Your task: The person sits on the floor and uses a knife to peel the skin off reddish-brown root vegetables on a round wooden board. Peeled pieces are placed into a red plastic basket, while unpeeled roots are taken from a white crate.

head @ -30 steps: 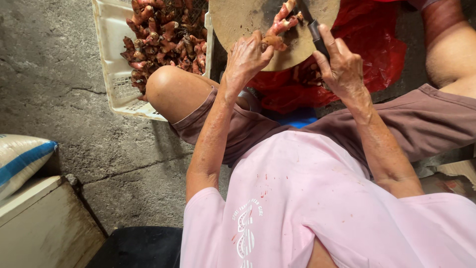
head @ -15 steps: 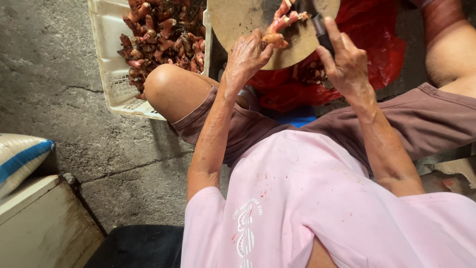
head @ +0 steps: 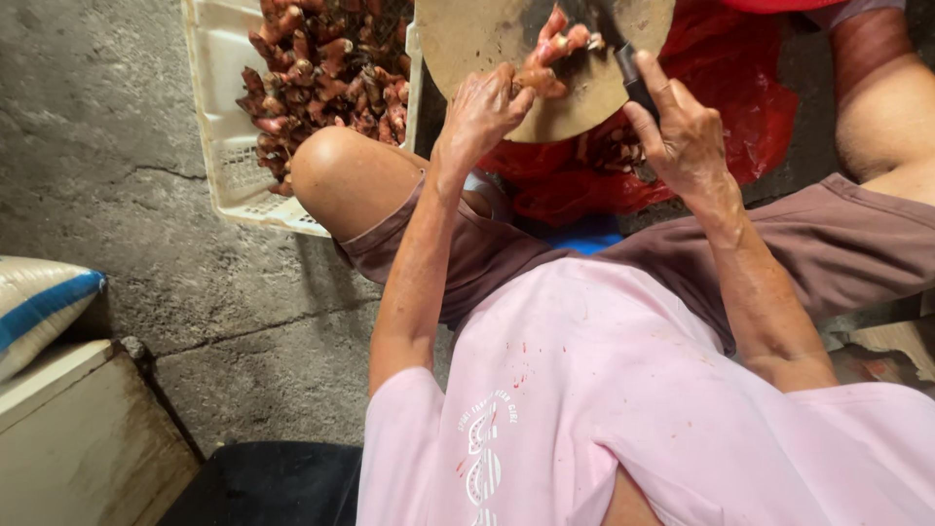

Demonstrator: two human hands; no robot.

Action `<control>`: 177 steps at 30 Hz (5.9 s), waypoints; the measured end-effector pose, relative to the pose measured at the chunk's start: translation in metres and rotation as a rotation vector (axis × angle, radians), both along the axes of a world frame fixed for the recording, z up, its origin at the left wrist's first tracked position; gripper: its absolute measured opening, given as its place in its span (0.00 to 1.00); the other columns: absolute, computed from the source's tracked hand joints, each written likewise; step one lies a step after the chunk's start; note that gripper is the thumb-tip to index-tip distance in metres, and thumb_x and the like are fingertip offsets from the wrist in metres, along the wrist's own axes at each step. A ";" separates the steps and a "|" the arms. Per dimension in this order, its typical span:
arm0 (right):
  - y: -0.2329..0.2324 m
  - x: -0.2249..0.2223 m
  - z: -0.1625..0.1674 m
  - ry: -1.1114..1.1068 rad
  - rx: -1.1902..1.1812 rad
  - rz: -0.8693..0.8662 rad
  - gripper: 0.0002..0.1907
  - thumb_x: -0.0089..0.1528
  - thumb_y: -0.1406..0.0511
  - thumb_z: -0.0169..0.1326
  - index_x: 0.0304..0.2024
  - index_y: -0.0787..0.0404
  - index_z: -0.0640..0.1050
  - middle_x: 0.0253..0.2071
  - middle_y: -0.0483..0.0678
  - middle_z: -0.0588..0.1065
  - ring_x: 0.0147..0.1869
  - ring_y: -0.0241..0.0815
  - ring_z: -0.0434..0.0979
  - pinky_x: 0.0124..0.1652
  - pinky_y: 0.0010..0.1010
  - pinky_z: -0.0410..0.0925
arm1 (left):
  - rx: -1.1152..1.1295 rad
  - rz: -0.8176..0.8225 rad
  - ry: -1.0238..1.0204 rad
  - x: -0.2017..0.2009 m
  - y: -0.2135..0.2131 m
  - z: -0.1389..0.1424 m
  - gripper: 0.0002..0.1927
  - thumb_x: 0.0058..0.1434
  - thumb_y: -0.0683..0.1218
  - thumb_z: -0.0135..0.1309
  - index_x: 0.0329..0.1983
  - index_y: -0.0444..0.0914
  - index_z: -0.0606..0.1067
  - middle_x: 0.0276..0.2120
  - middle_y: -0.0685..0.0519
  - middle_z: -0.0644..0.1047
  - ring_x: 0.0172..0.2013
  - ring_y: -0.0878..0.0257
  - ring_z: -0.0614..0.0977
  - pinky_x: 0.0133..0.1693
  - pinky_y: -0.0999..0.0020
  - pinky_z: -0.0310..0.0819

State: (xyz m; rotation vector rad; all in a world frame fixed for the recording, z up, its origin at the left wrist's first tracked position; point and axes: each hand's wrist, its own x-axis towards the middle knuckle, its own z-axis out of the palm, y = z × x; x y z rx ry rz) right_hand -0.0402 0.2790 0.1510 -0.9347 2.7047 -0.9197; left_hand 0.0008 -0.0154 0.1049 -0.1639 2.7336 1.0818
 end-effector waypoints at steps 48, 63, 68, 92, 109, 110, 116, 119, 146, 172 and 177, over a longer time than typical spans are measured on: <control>0.002 0.000 -0.023 0.042 0.019 0.064 0.28 0.77 0.61 0.55 0.77 0.55 0.62 0.42 0.56 0.76 0.36 0.53 0.79 0.35 0.42 0.74 | 0.033 0.002 -0.075 -0.006 -0.016 -0.042 0.20 0.63 0.59 0.58 0.40 0.36 0.80 0.28 0.40 0.80 0.34 0.43 0.83 0.37 0.50 0.74; -0.001 0.004 -0.026 0.020 0.045 0.052 0.30 0.76 0.62 0.55 0.79 0.52 0.61 0.38 0.54 0.74 0.35 0.52 0.77 0.32 0.41 0.72 | 0.075 0.031 -0.093 -0.007 -0.012 -0.041 0.20 0.61 0.58 0.58 0.38 0.37 0.79 0.29 0.40 0.80 0.35 0.42 0.82 0.39 0.48 0.74; -0.006 0.010 -0.025 0.033 -0.002 0.009 0.29 0.74 0.62 0.54 0.76 0.54 0.63 0.38 0.54 0.75 0.29 0.50 0.76 0.26 0.35 0.73 | 0.090 0.042 -0.191 -0.013 -0.007 -0.033 0.17 0.62 0.57 0.55 0.41 0.38 0.79 0.25 0.41 0.80 0.31 0.45 0.83 0.38 0.50 0.74; -0.002 0.007 -0.043 0.236 -0.121 0.083 0.29 0.82 0.61 0.54 0.80 0.50 0.54 0.40 0.50 0.74 0.35 0.42 0.78 0.32 0.29 0.74 | 0.010 -0.070 -0.136 -0.014 -0.011 -0.041 0.20 0.66 0.59 0.55 0.42 0.38 0.74 0.29 0.42 0.80 0.35 0.43 0.83 0.39 0.48 0.74; -0.013 0.003 -0.035 -0.029 0.049 0.038 0.31 0.77 0.62 0.54 0.79 0.52 0.59 0.40 0.54 0.77 0.37 0.50 0.80 0.34 0.39 0.75 | -0.093 -0.060 -0.084 -0.018 0.000 -0.043 0.19 0.68 0.59 0.53 0.41 0.39 0.69 0.26 0.43 0.77 0.29 0.45 0.82 0.35 0.50 0.76; -0.014 0.003 -0.034 -0.056 0.101 0.067 0.32 0.76 0.63 0.54 0.79 0.51 0.59 0.40 0.54 0.77 0.38 0.51 0.80 0.36 0.42 0.75 | -0.123 -0.067 0.016 -0.015 0.001 -0.044 0.19 0.66 0.59 0.54 0.42 0.39 0.69 0.26 0.42 0.77 0.29 0.44 0.81 0.33 0.50 0.76; -0.003 0.001 -0.014 0.056 -0.038 0.050 0.30 0.77 0.64 0.55 0.79 0.52 0.60 0.41 0.54 0.76 0.37 0.49 0.79 0.35 0.38 0.75 | -0.140 -0.089 0.142 -0.015 0.001 -0.046 0.18 0.66 0.57 0.55 0.42 0.39 0.68 0.28 0.42 0.78 0.33 0.42 0.81 0.35 0.47 0.75; -0.007 0.003 -0.013 0.180 -0.167 0.075 0.30 0.80 0.64 0.55 0.79 0.56 0.57 0.43 0.54 0.75 0.39 0.49 0.78 0.36 0.37 0.73 | -0.118 -0.104 0.062 -0.017 0.001 -0.043 0.18 0.67 0.57 0.55 0.41 0.38 0.68 0.28 0.41 0.78 0.34 0.41 0.81 0.36 0.47 0.74; -0.002 0.000 -0.004 0.057 -0.142 0.117 0.30 0.78 0.65 0.57 0.79 0.53 0.61 0.42 0.55 0.75 0.40 0.51 0.78 0.37 0.41 0.73 | -0.199 -0.133 0.205 -0.015 0.003 -0.046 0.18 0.67 0.56 0.55 0.39 0.38 0.67 0.26 0.44 0.76 0.32 0.44 0.81 0.33 0.49 0.76; 0.041 0.017 -0.021 -0.033 -0.008 -0.077 0.29 0.79 0.62 0.53 0.80 0.57 0.61 0.45 0.55 0.78 0.39 0.45 0.82 0.34 0.34 0.78 | -0.034 0.054 0.136 0.000 0.009 -0.049 0.14 0.71 0.51 0.51 0.47 0.34 0.70 0.31 0.42 0.79 0.32 0.49 0.83 0.36 0.56 0.78; 0.006 0.029 -0.008 0.085 -0.170 -0.003 0.28 0.80 0.62 0.55 0.78 0.55 0.58 0.43 0.53 0.76 0.39 0.45 0.81 0.35 0.32 0.77 | -0.238 -0.011 0.054 -0.005 0.019 -0.050 0.16 0.68 0.52 0.53 0.43 0.34 0.69 0.30 0.44 0.79 0.25 0.57 0.81 0.24 0.61 0.74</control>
